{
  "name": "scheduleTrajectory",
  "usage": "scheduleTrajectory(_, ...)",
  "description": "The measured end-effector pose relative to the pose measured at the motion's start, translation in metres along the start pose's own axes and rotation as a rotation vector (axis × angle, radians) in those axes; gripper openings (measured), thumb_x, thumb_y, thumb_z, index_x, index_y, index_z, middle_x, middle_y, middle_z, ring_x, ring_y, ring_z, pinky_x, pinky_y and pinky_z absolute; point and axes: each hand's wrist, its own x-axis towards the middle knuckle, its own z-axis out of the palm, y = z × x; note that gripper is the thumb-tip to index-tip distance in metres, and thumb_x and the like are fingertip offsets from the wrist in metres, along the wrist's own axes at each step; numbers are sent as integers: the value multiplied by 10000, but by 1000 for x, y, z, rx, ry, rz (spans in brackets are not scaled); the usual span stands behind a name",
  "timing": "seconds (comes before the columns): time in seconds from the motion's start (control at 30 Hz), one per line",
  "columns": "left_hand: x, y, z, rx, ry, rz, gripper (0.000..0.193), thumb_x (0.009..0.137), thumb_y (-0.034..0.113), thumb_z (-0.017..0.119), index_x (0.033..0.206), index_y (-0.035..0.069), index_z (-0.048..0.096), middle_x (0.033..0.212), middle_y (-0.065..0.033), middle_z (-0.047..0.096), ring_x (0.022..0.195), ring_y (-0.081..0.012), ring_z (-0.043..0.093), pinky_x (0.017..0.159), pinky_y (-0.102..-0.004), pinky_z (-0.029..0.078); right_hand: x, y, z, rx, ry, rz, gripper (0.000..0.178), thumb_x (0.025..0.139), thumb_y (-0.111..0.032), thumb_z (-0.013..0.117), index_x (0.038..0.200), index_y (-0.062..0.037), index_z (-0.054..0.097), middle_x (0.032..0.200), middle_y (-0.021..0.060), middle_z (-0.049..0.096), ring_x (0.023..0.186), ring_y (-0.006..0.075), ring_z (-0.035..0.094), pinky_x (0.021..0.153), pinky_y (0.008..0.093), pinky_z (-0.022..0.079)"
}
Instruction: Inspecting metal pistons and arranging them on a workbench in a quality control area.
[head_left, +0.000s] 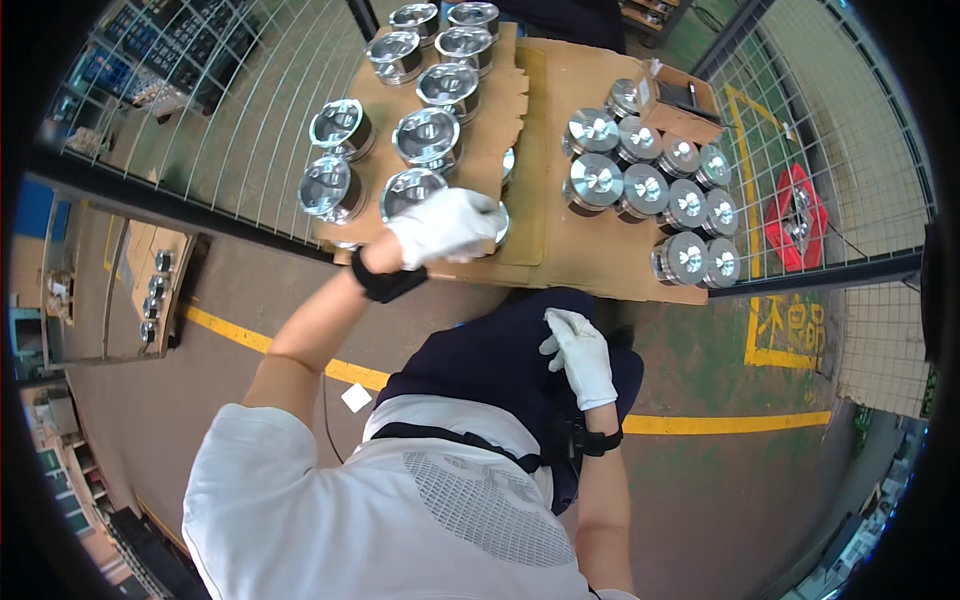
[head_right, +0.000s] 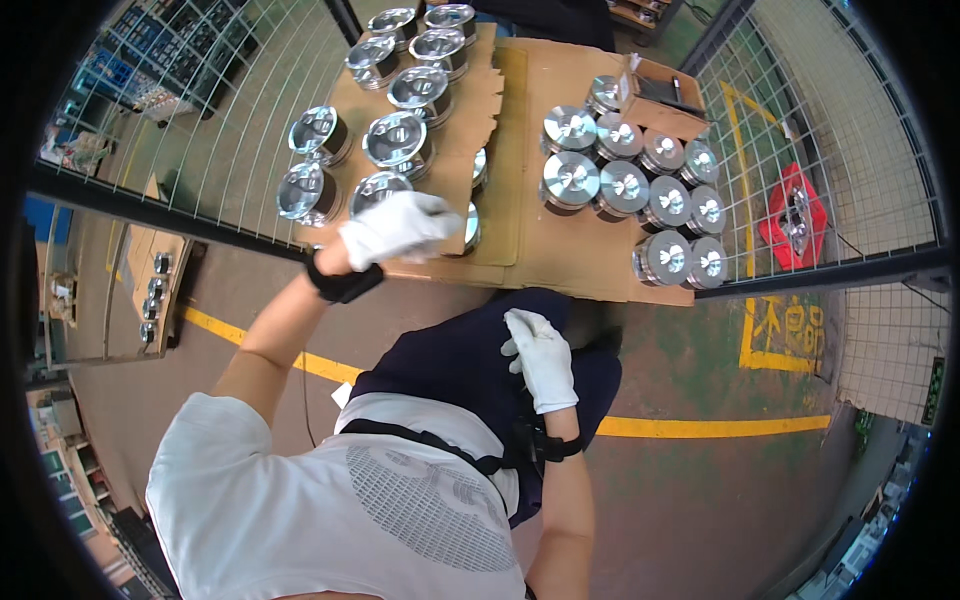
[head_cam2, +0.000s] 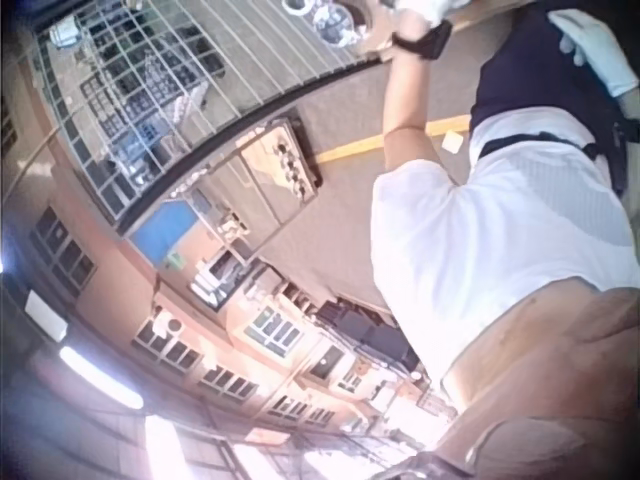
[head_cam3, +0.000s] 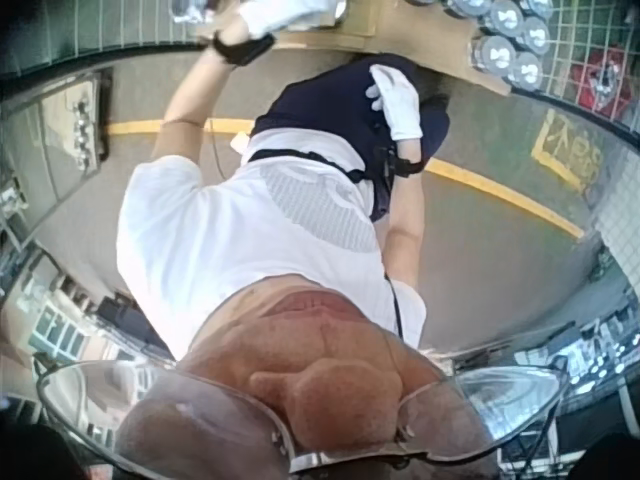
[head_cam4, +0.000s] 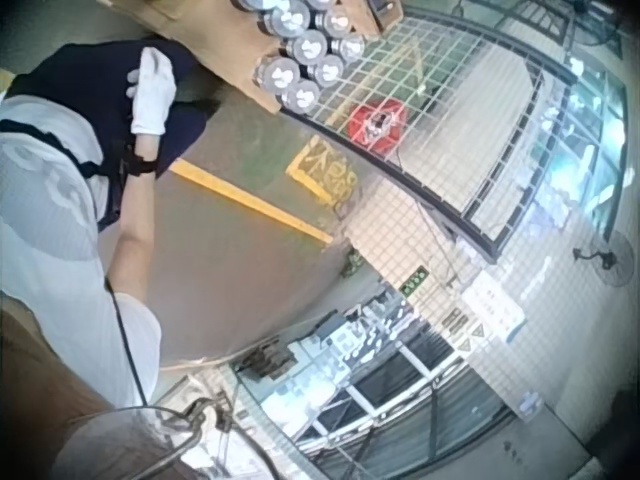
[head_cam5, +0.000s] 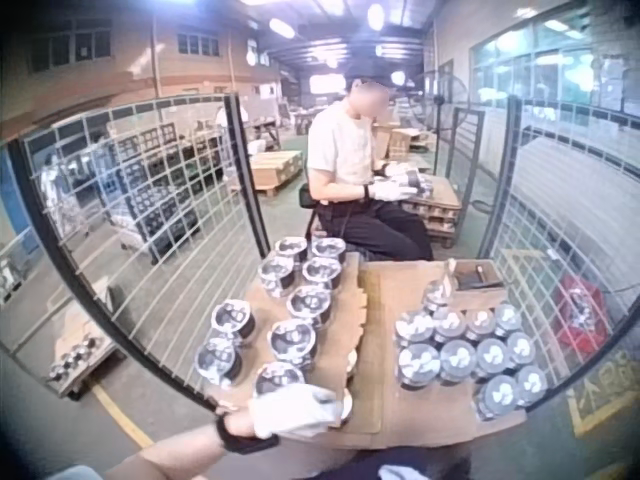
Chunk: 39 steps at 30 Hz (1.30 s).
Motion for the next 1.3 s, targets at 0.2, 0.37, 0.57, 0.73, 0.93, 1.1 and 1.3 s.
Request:
scheduleTrajectory(0.2,166,-19,106,779,396,415,377,882,346,613,1160,102,685,935,-161,717,922,-343,687,817,-436,543,-15,4,-20,-33,97,-7,398,954,-352,609,1218,-62,677,732,58,677,547,108,579,553,262,472)
scheduleTrajectory(0.37,253,-13,173,1156,281,484,395,865,237,634,1208,41,642,1137,-174,659,1123,-328,582,828,-443,529,-53,38,-60,55,314,43,366,962,-282,617,1211,-18,668,750,80,682,511,105,558,516,243,461)
scheduleTrajectory(0.57,361,-98,167,695,754,290,362,835,132,652,1150,-46,644,1233,-245,581,1117,-386,536,943,-430,449,-65,73,-83,184,331,148,369,961,-297,615,1223,-40,661,750,73,679,519,99,553,521,248,463)
scheduleTrajectory(0.73,317,-63,158,1148,427,389,407,753,266,737,1051,-10,703,1160,-183,647,1075,-392,572,939,-417,434,-59,86,-91,155,346,85,384,968,-325,601,1215,-38,663,741,83,677,521,113,568,523,265,472)
scheduleTrajectory(0.93,167,-13,142,1176,209,592,392,621,374,842,899,117,740,956,-105,678,987,-298,583,865,-433,417,-43,72,-97,162,317,38,396,967,-334,604,1203,-21,657,750,100,681,521,130,568,525,279,472)
scheduleTrajectory(1.1,65,-4,143,984,110,744,342,592,321,858,801,111,688,923,-88,642,1005,-299,558,855,-449,416,-7,75,-91,399,260,-54,407,988,-367,577,1193,-24,653,936,133,708,768,192,687,715,307,558)
scheduleTrajectory(1.3,0,0,151,922,76,942,327,555,314,835,742,131,637,873,-35,594,954,-283,547,884,-446,403,27,96,-64,573,117,-301,573,918,-103,682,1438,-15,458,1268,185,626,1080,266,667,953,358,536)
